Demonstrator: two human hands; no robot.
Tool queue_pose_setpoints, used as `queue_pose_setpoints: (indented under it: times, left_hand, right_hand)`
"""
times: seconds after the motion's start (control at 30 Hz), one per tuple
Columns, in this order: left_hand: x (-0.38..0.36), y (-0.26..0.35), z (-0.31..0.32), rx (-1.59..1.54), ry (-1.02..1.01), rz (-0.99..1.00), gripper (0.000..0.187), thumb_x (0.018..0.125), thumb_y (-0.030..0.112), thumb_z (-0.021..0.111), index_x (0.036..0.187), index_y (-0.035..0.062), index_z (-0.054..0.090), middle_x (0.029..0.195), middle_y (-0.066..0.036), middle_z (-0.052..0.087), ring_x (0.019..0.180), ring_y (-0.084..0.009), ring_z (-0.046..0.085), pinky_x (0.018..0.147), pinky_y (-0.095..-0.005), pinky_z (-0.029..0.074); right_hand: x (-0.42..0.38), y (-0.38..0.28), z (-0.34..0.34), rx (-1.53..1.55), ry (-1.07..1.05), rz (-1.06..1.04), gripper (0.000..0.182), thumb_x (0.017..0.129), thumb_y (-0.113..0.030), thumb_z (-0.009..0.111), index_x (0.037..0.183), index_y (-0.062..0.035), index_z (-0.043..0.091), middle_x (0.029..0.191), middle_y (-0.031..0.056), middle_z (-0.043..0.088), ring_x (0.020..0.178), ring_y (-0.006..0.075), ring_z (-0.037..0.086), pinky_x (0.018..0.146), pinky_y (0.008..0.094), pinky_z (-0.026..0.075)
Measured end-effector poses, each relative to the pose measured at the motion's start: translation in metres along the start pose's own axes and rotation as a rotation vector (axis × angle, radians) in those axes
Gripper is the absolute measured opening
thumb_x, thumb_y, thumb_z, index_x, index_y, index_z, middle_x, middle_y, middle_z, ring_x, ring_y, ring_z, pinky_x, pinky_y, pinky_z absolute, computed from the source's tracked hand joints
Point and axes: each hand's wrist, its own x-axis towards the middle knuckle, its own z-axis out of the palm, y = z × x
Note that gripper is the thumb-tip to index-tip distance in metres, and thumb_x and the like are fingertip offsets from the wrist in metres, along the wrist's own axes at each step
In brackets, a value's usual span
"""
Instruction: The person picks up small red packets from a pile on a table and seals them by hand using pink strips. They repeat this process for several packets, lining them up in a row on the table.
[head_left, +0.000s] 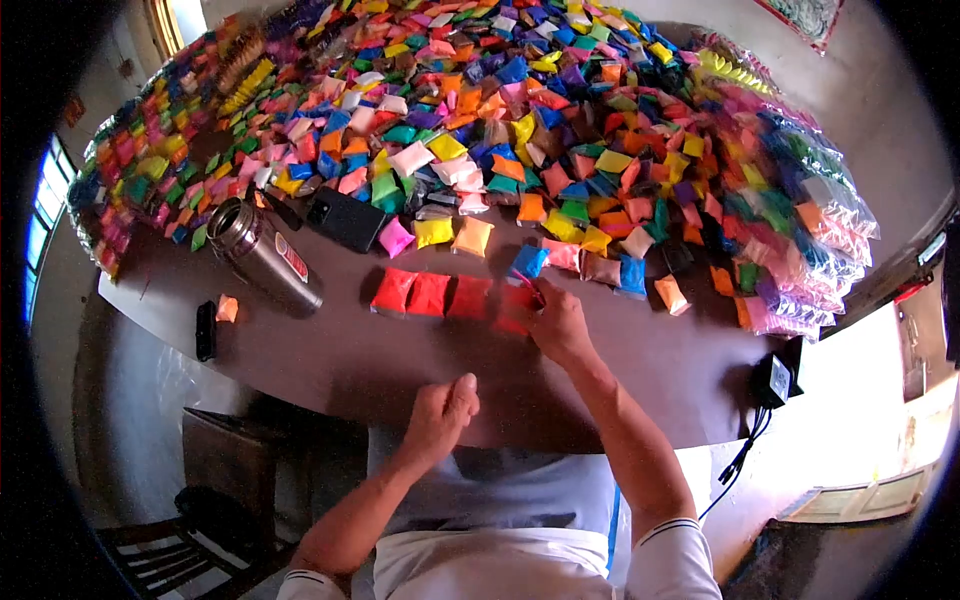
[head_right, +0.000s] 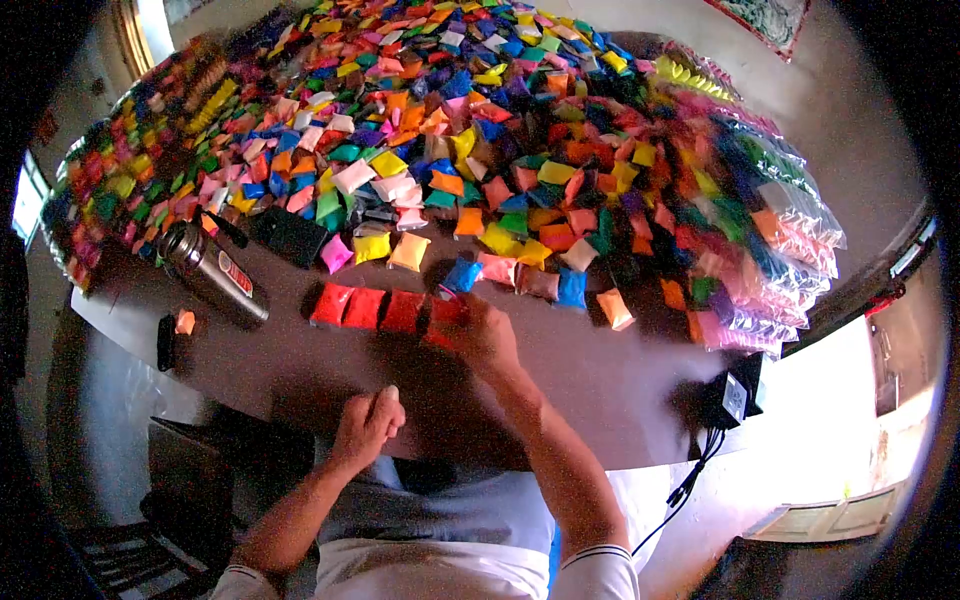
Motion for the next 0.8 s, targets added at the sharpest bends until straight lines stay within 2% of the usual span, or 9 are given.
queue_pose_setpoints:
  times: [0.07, 0.13, 0.27, 0.37, 0.43, 0.47, 0.53, 0.6, 0.8]
  left_hand:
    - [0.007, 0.0, -0.006, -0.13, -0.015, -0.065, 0.053, 0.1, 0.04, 0.038, 0.061, 0.0048, 0.048, 0.058, -0.003, 0.052, 0.046, -0.0092, 0.046, 0.045, -0.0247, 0.037]
    - [0.008, 0.01, -0.01, -0.215, -0.013, -0.139, 0.054, 0.1, 0.039, 0.04, 0.061, 0.003, 0.051, 0.053, -0.002, 0.05, 0.045, -0.0099, 0.045, 0.045, -0.0264, 0.036]
    - [0.003, -0.008, -0.005, -0.144, 0.007, 0.004, 0.049, 0.099, 0.035, 0.042, 0.064, 0.0035, 0.052, 0.054, -0.002, 0.051, 0.048, -0.0094, 0.048, 0.047, -0.0264, 0.037]
    - [-0.002, -0.011, 0.005, -0.061, 0.061, 0.022, 0.04, 0.096, 0.029, 0.047, 0.067, 0.0019, 0.054, 0.057, -0.005, 0.051, 0.052, -0.0155, 0.051, 0.051, -0.0321, 0.04]
    - [-0.003, -0.012, 0.009, 0.028, 0.111, 0.075, 0.033, 0.093, 0.025, 0.051, 0.071, 0.0009, 0.054, 0.058, -0.01, 0.051, 0.054, -0.022, 0.051, 0.054, -0.0363, 0.041]
    - [-0.004, -0.013, 0.009, 0.023, 0.088, 0.088, 0.033, 0.093, 0.025, 0.051, 0.071, 0.0009, 0.054, 0.058, -0.01, 0.051, 0.054, -0.022, 0.051, 0.054, -0.0363, 0.041]
    - [-0.003, -0.02, 0.008, 0.086, 0.134, 0.12, 0.033, 0.092, 0.024, 0.051, 0.07, 0.0008, 0.053, 0.058, -0.01, 0.051, 0.053, -0.0213, 0.051, 0.053, -0.0356, 0.04]
    - [-0.002, -0.03, 0.01, 0.079, 0.091, 0.132, 0.034, 0.092, 0.023, 0.052, 0.067, 0.0006, 0.051, 0.057, -0.012, 0.049, 0.051, -0.022, 0.05, 0.051, -0.0363, 0.038]
    - [-0.002, -0.023, 0.018, 0.193, 0.155, 0.207, 0.036, 0.092, 0.018, 0.052, 0.061, 0.0019, 0.046, 0.052, -0.009, 0.046, 0.047, -0.0232, 0.047, 0.047, -0.0362, 0.035]
  right_hand:
    - [0.005, -0.006, 0.003, -0.012, 0.055, -0.04, 0.039, 0.077, -0.03, 0.074, 0.106, -0.0075, 0.062, 0.083, 0.0166, 0.068, 0.079, 0.0323, 0.067, 0.068, 0.0401, 0.051]
    - [0.007, -0.013, 0.0, -0.082, 0.062, 0.082, 0.041, 0.078, -0.023, 0.072, 0.115, -0.0081, 0.062, 0.084, 0.0137, 0.068, 0.075, 0.0266, 0.066, 0.068, 0.0374, 0.051]
    - [0.006, -0.007, -0.009, 0.003, 0.122, 0.159, 0.04, 0.079, -0.023, 0.07, 0.116, -0.01, 0.062, 0.086, 0.0149, 0.068, 0.077, 0.0283, 0.067, 0.068, 0.0377, 0.051]
    - [0.015, 0.016, -0.004, -0.02, 0.222, 0.1, 0.036, 0.082, -0.02, 0.066, 0.117, -0.0115, 0.061, 0.086, 0.0164, 0.068, 0.079, 0.0312, 0.067, 0.067, 0.0388, 0.052]
    - [0.025, 0.032, 0.007, -0.067, 0.326, -0.098, 0.03, 0.082, -0.029, 0.068, 0.11, -0.0175, 0.064, 0.085, 0.0152, 0.068, 0.08, 0.035, 0.066, 0.068, 0.0433, 0.052]
    - [0.03, 0.035, 0.01, -0.08, 0.347, -0.087, 0.03, 0.082, -0.029, 0.068, 0.11, -0.0175, 0.064, 0.085, 0.0152, 0.068, 0.08, 0.035, 0.066, 0.068, 0.0433, 0.052]
    - [0.045, 0.04, 0.013, -0.273, 0.194, 0.041, 0.025, 0.084, -0.031, 0.064, 0.105, -0.0172, 0.064, 0.08, 0.0147, 0.067, 0.077, 0.0361, 0.065, 0.066, 0.0448, 0.051]
    - [0.049, 0.022, 0.004, -0.338, 0.166, -0.006, 0.022, 0.084, -0.032, 0.062, 0.094, -0.0123, 0.061, 0.079, 0.0153, 0.066, 0.074, 0.0363, 0.064, 0.064, 0.0455, 0.051]
    - [0.082, 0.039, 0.025, -0.284, 0.279, -0.028, 0.022, 0.084, -0.032, 0.062, 0.092, -0.0113, 0.061, 0.077, 0.0166, 0.065, 0.074, 0.0373, 0.064, 0.063, 0.0471, 0.05]
